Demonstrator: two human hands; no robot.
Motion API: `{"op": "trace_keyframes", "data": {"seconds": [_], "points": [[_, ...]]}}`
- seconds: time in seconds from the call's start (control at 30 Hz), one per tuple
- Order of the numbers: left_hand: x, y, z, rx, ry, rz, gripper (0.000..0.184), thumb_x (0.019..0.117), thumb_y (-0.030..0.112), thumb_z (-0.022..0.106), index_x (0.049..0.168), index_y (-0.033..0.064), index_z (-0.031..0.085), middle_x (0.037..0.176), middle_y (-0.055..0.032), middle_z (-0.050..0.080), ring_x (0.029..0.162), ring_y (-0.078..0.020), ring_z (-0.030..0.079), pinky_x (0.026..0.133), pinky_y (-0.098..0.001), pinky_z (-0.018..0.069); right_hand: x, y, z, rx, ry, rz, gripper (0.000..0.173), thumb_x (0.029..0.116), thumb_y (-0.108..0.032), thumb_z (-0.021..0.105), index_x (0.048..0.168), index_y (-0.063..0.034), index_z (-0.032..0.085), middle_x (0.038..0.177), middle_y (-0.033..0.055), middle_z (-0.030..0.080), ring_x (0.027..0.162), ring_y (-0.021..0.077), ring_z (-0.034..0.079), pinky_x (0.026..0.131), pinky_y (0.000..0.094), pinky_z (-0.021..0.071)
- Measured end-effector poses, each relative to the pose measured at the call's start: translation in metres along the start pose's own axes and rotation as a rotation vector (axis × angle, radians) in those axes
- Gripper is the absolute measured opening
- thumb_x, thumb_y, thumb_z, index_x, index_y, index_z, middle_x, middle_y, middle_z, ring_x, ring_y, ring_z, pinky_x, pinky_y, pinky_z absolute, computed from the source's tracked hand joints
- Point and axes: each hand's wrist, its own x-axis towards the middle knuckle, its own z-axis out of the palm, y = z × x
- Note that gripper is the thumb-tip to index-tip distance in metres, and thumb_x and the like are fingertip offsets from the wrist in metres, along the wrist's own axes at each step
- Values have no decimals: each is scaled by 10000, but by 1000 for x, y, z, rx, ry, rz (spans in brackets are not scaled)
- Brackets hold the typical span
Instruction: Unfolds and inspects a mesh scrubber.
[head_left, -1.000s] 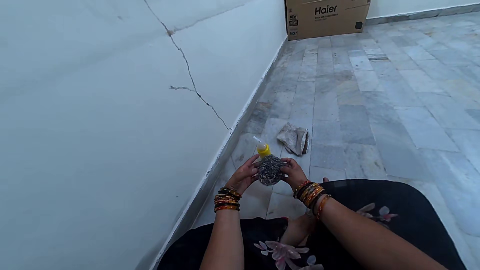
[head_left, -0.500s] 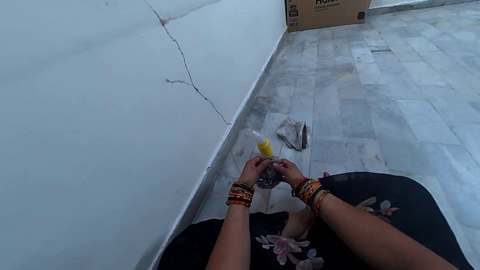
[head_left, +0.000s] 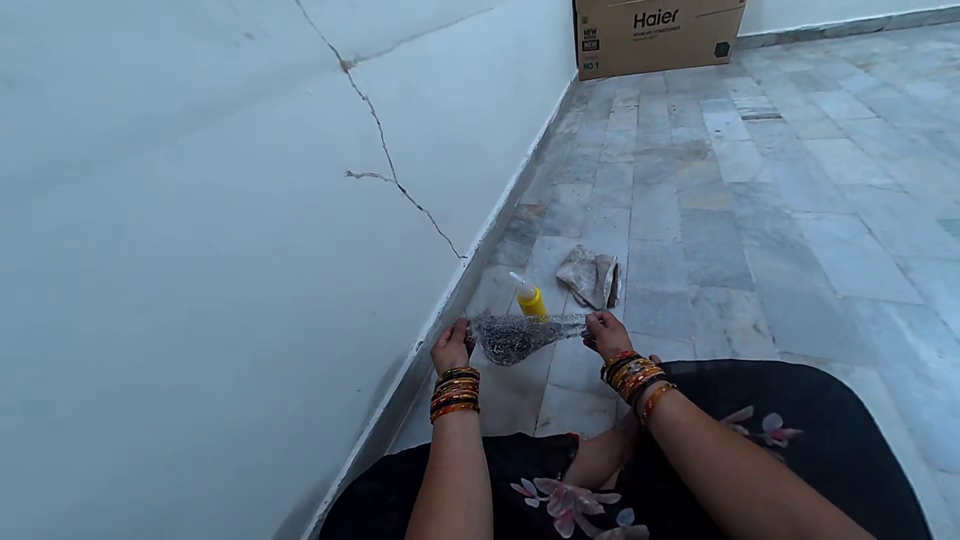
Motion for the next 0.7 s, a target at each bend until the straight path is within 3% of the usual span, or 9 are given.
{"op": "trace_keyframes", "data": {"seconds": [0.07,0.17,0.23,0.33,0.47,0.53,0.6,0.7], "points": [[-2,-3,3,-12,-38,-3,310,1062,235,583,1218,-28,632,1002,-132,635,824,-168,586,784,-349,511,2,2,0,1,9,-6,244,1100,-155,485,1216,45,563,975,171,604,788,205,613,765,364,536],[-20,-5,15,19,-240,0,295,1066,215,572,1222,-29,627,1022,-135,650,850,-175,617,806,-363,536,0,3,8,62,-50,-10,258,1097,-154,490,1232,59,547,1026,181,601,838,211,622,785,366,545],[-36,-4,25,30,-370,-6,246,1054,191,590,1175,-15,647,1013,-130,668,866,-179,635,806,-367,547,-5,3,15,116,-111,-5,242,1092,-147,500,1218,53,549,1063,188,604,891,227,636,814,387,557],[-49,-6,34,20,-438,-7,197,1039,192,609,1095,16,677,947,-94,683,821,-153,641,760,-338,547,-11,3,18,169,-172,19,246,1084,-174,524,1237,16,558,1097,174,613,932,238,635,823,417,551],[-47,-11,37,-92,-426,-34,200,1041,200,598,1113,28,669,937,-82,696,817,-140,660,755,-328,560,-23,-3,18,228,-281,105,456,1097,-316,488,1479,-77,420,1364,208,555,1121,315,623,918,472,528],[-46,-13,37,-146,-409,-75,204,1047,204,586,1135,34,657,940,-87,692,821,-149,666,749,-334,567,-21,5,19,218,-366,168,525,1091,-354,492,1525,-85,367,1441,222,519,1215,344,599,974,494,518],[-44,-14,37,-177,-419,-107,238,1058,216,564,1176,26,645,972,-106,692,851,-174,672,769,-356,571,-20,10,22,195,-420,210,475,1080,-315,528,1463,-47,443,1358,206,576,1176,300,621,960,453,533],[-47,-13,37,-186,-482,-168,363,1083,322,498,1224,20,641,1059,-135,715,948,-216,697,835,-397,581,-24,6,27,225,-356,202,359,1044,-165,599,1359,-6,531,1194,182,651,1024,237,669,878,383,563]]}}
